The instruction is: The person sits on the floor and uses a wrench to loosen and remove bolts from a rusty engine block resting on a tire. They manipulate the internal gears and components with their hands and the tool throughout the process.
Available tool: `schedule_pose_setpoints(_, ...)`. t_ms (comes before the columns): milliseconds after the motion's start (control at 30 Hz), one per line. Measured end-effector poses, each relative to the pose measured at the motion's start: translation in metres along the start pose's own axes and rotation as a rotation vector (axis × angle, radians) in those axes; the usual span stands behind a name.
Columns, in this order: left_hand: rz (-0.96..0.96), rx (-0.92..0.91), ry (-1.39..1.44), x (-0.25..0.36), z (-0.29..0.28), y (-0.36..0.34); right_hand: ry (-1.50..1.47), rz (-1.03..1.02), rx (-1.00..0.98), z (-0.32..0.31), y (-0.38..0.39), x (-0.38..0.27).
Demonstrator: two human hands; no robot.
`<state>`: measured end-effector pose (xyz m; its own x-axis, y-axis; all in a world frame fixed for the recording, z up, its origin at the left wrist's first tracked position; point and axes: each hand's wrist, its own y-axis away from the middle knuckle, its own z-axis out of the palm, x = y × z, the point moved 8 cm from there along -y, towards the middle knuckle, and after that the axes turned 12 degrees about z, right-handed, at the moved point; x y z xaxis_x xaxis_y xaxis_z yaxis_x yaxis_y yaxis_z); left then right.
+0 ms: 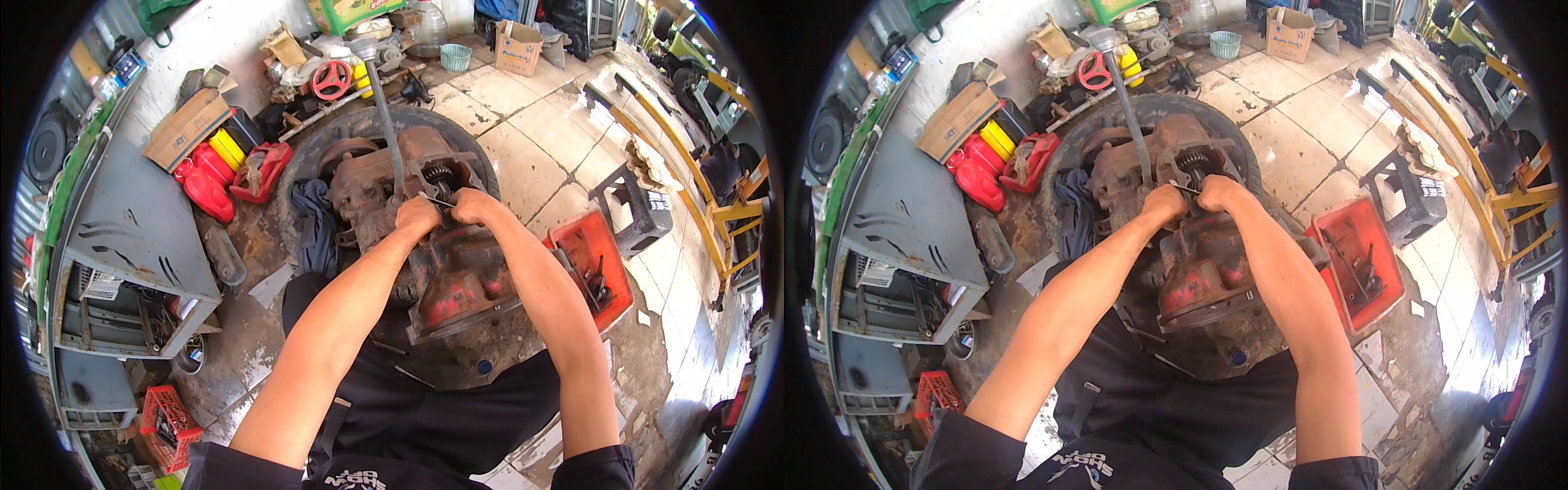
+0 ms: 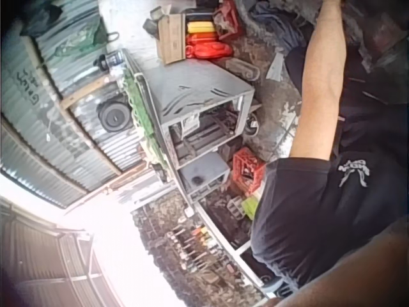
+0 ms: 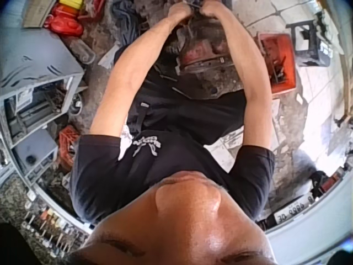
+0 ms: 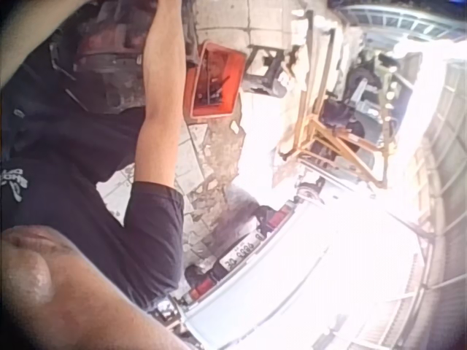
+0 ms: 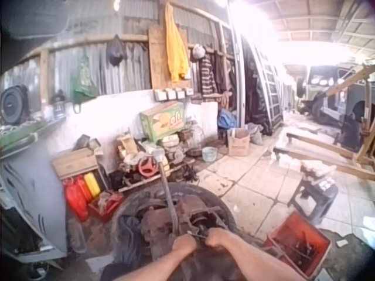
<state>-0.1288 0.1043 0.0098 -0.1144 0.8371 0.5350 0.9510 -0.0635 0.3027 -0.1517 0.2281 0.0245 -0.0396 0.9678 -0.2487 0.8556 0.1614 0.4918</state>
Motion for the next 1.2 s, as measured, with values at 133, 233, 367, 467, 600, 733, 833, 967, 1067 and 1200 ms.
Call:
schedule_pose_setpoints(133, 0.006, -0.146, -0.109, 0.0, 0.006, -0.008, -0.068, 0.06, -0.006, -0.001, 0.006, -0.001)
schedule_pose_setpoints(233, -0.017, -0.089, -0.098, -0.008, 0.005, -0.009, -0.072, 0.062, -0.018, -0.007, 0.019, -0.013)
schedule_pose_setpoints(367, -0.024, -0.015, -0.028, 0.002, 0.008, 0.004, -0.082, 0.093, -0.016, -0.008, 0.016, 0.0)
schedule_pose_setpoints(467, -0.047, -0.043, 0.04, 0.0, 0.007, 0.004, -0.092, 0.1, -0.016, -0.005, 0.013, 0.002)
schedule_pose_setpoints(600, -0.078, -0.037, 0.063, -0.01, 0.006, -0.003, -0.099, 0.09, -0.024, -0.005, 0.013, -0.003)
schedule_pose_setpoints(733, -0.032, 0.029, -0.024, -0.007, 0.004, -0.002, -0.079, 0.073, -0.011, -0.006, 0.012, -0.003)
schedule_pose_setpoints(833, -0.008, 0.021, -0.04, -0.002, 0.004, 0.004, -0.084, 0.078, -0.028, -0.002, 0.01, 0.001)
schedule_pose_setpoints(967, 0.043, -0.11, -0.078, 0.001, 0.006, -0.004, -0.044, 0.012, 0.011, 0.002, -0.002, 0.002)
schedule_pose_setpoints(1067, -0.023, -0.072, -0.094, -0.001, 0.007, -0.003, -0.054, 0.046, -0.026, 0.004, 0.0, 0.003)
schedule_pose_setpoints(1200, 0.024, 0.066, -0.077, 0.004, 0.0, 0.01, -0.043, 0.04, -0.059, 0.003, 0.005, 0.001)
